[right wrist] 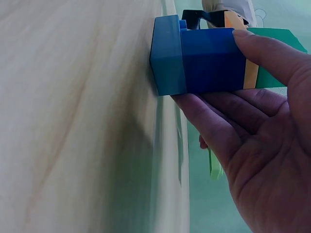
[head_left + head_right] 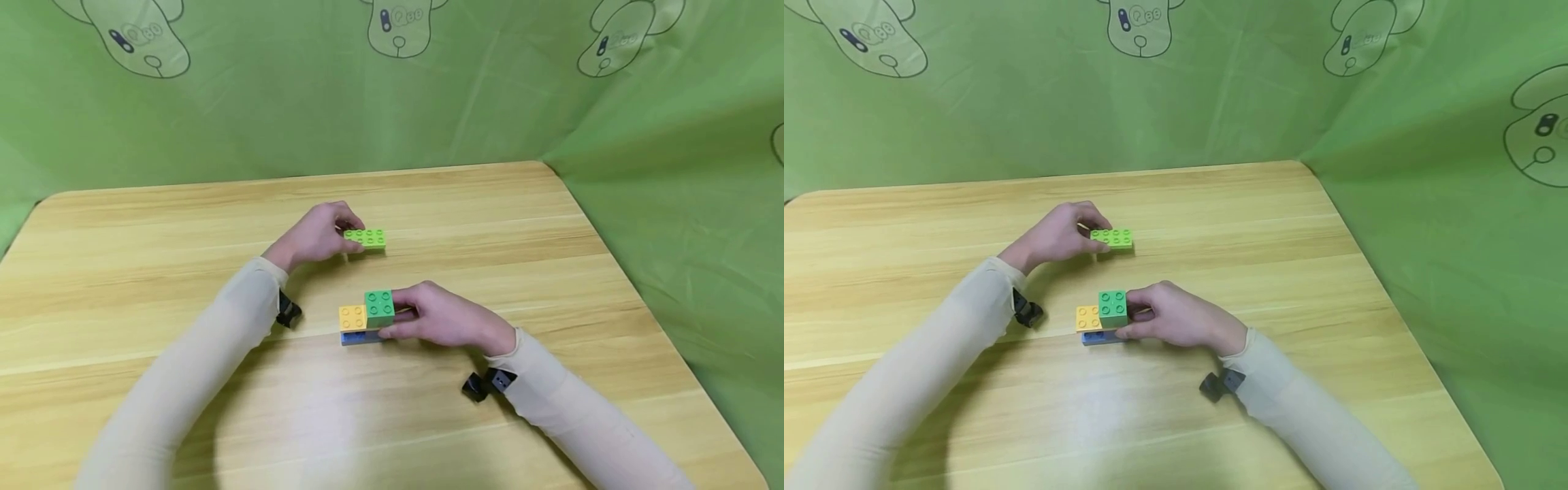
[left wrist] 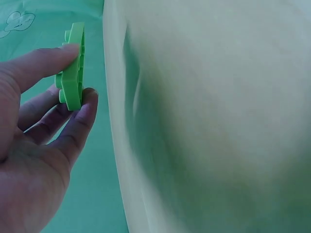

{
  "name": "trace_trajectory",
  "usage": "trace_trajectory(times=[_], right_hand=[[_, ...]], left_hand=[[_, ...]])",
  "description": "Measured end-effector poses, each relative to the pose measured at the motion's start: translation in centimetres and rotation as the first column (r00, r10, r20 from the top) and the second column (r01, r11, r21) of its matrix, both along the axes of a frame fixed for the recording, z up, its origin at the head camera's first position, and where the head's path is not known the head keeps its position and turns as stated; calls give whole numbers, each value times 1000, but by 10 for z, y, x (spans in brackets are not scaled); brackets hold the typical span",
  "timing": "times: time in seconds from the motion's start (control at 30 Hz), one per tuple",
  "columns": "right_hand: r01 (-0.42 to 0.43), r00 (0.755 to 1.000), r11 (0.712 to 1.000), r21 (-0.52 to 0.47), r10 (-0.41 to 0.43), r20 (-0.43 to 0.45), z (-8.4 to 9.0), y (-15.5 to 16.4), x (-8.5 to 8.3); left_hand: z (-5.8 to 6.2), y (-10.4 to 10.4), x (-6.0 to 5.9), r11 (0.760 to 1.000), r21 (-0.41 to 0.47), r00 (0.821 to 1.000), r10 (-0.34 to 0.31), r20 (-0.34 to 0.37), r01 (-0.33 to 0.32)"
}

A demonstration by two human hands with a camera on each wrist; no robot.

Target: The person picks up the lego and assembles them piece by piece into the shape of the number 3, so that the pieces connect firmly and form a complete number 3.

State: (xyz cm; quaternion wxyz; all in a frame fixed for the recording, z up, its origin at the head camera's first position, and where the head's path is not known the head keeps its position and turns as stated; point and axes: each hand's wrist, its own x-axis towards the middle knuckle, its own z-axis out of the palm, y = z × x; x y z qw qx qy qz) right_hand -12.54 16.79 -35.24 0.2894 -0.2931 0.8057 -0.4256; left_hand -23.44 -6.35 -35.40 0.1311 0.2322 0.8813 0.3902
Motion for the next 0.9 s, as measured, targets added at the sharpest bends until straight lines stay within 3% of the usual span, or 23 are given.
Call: trace_trajectory(times=[0.27, 0.9], right_hand=[[0, 1000, 1000, 12, 1, -2, 2, 0, 1], [7, 1000, 999, 47, -6, -22, 2, 0, 2]], left_hand=[[-3, -14, 7, 999, -25, 1000, 24, 2, -24], [-8, -24, 18, 995, 65, 998, 69, 4, -69]])
